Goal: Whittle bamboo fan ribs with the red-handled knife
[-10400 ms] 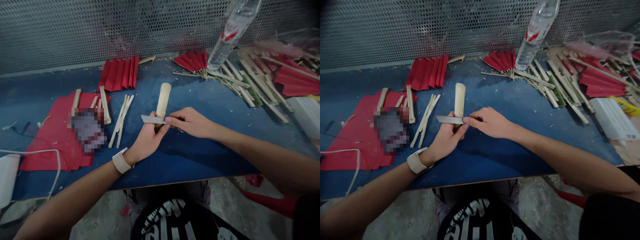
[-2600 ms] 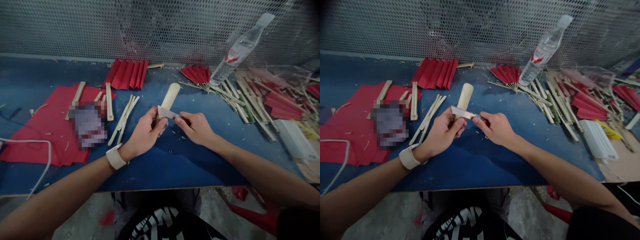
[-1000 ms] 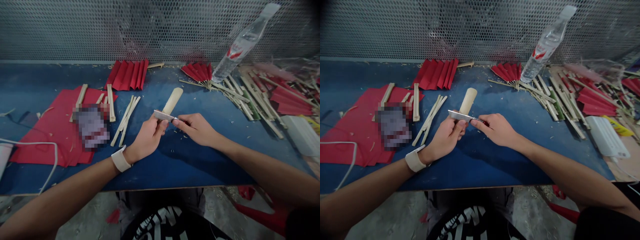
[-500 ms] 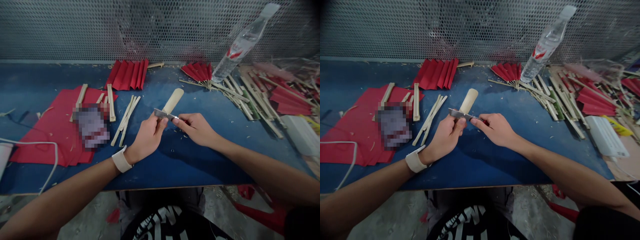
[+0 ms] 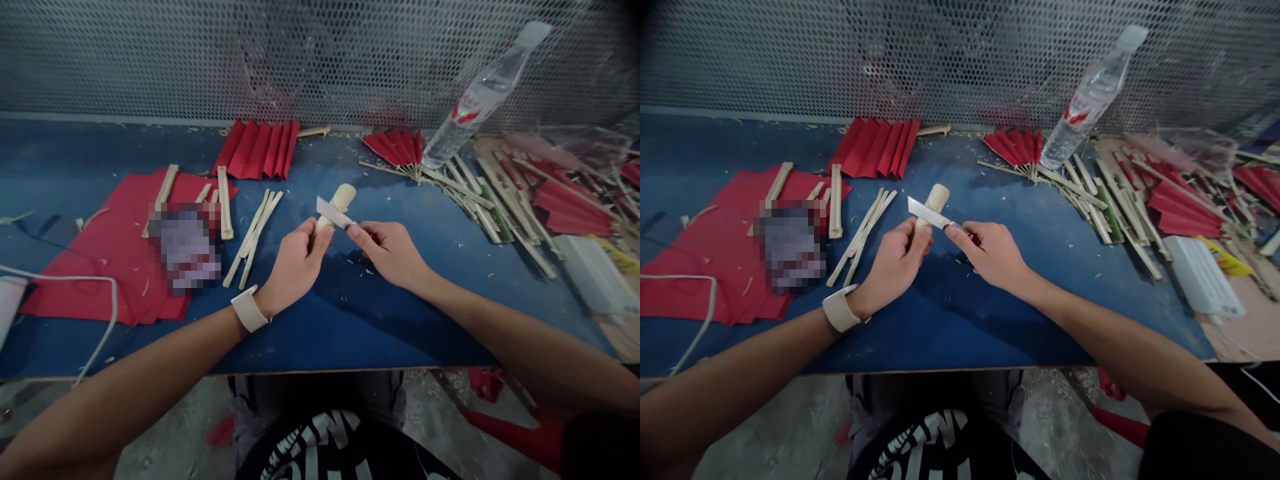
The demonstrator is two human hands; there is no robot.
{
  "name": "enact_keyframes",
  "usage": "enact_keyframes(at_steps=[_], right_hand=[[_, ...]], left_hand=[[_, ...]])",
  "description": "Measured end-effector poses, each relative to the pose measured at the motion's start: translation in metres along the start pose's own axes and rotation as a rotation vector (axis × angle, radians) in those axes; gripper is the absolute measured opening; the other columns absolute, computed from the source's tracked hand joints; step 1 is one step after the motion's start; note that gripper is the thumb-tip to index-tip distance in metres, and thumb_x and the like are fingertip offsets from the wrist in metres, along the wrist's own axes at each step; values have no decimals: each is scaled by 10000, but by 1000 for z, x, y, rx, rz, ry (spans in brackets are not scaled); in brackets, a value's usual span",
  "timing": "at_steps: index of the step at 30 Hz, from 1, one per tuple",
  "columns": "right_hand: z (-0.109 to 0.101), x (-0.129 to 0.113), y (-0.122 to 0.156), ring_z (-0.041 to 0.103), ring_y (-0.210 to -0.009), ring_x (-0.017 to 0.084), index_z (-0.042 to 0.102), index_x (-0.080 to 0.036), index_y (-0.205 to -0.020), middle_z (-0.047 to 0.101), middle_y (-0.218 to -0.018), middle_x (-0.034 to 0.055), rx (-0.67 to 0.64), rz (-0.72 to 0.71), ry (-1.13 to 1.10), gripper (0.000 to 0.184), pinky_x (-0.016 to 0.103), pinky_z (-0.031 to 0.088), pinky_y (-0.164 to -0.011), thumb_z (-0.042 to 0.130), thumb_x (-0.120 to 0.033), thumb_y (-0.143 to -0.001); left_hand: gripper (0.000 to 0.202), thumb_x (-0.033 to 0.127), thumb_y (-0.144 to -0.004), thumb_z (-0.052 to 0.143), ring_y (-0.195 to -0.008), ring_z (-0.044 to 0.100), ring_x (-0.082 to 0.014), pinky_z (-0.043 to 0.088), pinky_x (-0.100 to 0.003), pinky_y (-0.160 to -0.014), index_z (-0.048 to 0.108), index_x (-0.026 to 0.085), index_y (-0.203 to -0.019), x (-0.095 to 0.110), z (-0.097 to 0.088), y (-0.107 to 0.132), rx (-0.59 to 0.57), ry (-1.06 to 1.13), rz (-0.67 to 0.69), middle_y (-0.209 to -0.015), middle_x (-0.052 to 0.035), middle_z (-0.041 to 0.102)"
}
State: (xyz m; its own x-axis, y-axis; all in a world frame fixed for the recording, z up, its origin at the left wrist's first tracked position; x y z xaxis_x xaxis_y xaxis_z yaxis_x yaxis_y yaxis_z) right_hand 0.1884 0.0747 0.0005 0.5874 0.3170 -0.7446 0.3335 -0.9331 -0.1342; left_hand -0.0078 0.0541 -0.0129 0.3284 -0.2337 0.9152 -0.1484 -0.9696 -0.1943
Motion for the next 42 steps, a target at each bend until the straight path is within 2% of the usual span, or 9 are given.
enact_keyframes(at_steps=[5,8,12,14,17,21,28,35,42], right_hand=[[0,-2,1,363,-491,106,401,-232,-628,411,-508,-40,-19,-95,144,657,294,255,-544,415,-764,-1013],[1,-1,2,412,-493,113,522,-218,-683,473,-520,-29,-61,-119,176,603,288,272,-560,421,-695,-1037],[0,1,3,486,-520,125,700,-187,-934,587,-594,-11,-88,-166,164,500,284,301,-590,428,-586,-1065],[0,1,3,494,-536,125,698,-183,-947,609,-623,-2,-82,-179,169,487,282,302,-598,423,-565,-1073],[-2,1,3,467,-552,118,607,-194,-792,576,-624,1,-65,-202,181,515,280,290,-602,401,-570,-1078],[-5,0,2,451,-566,121,532,-206,-742,534,-616,-5,-93,-189,191,485,287,264,-607,411,-541,-1071],[-13,-3,-2,424,-538,108,600,-194,-731,495,-581,-27,-252,-146,85,579,289,249,-585,401,-619,-1070],[-12,-5,-1,430,-542,102,714,-182,-807,512,-593,-30,-276,-132,-1,646,284,278,-578,412,-699,-1048],[-10,-4,-1,364,-527,95,493,-206,-644,398,-571,-44,-267,-99,-93,664,296,230,-537,438,-756,-1012]], left_hand=[[236,444,-1082,494,-552,489,-86,424,-231,-486,505,209,-1099,1,4,2,-141,314,-52,-765,30,535],[273,420,-1067,527,-505,487,-59,422,-201,-441,456,225,-1244,7,4,3,-230,442,-66,-825,37,548],[248,406,-1043,570,-470,502,-33,434,-188,-417,463,217,-1161,11,2,3,-253,461,-89,-881,27,567],[232,391,-1027,597,-485,538,-46,468,-192,-437,467,210,-1094,10,2,3,-253,442,-97,-832,40,549],[206,335,-999,635,-606,655,-107,559,-227,-526,497,197,-1064,10,2,2,-217,371,-79,-798,18,592],[148,310,-1002,613,-772,716,-146,635,-286,-670,571,172,-1033,13,2,3,-171,278,-45,-949,-57,666],[113,294,-1025,578,-636,591,-108,517,-238,-562,557,183,-1028,18,8,13,-136,241,-142,-818,-11,622],[416,491,-1083,485,-652,582,-127,480,-264,-593,626,175,-850,16,3,11,-165,-17,-25,-757,-34,626],[220,415,-1090,487,-557,543,-125,467,-259,-581,545,204,-1067,13,1,11,-189,-101,13,-631,57,529]])
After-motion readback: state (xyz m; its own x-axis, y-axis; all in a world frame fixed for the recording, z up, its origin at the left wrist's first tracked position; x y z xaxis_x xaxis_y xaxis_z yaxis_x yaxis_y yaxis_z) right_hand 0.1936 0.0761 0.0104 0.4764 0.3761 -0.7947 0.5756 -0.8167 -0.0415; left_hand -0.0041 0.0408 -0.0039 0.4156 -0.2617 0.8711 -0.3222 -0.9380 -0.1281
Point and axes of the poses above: each hand's wrist, its own y-axis away from the middle knuckle, its own z-axis out of the palm, x = y × z, the point moved 1 cm from there along -y, towards the middle knuckle
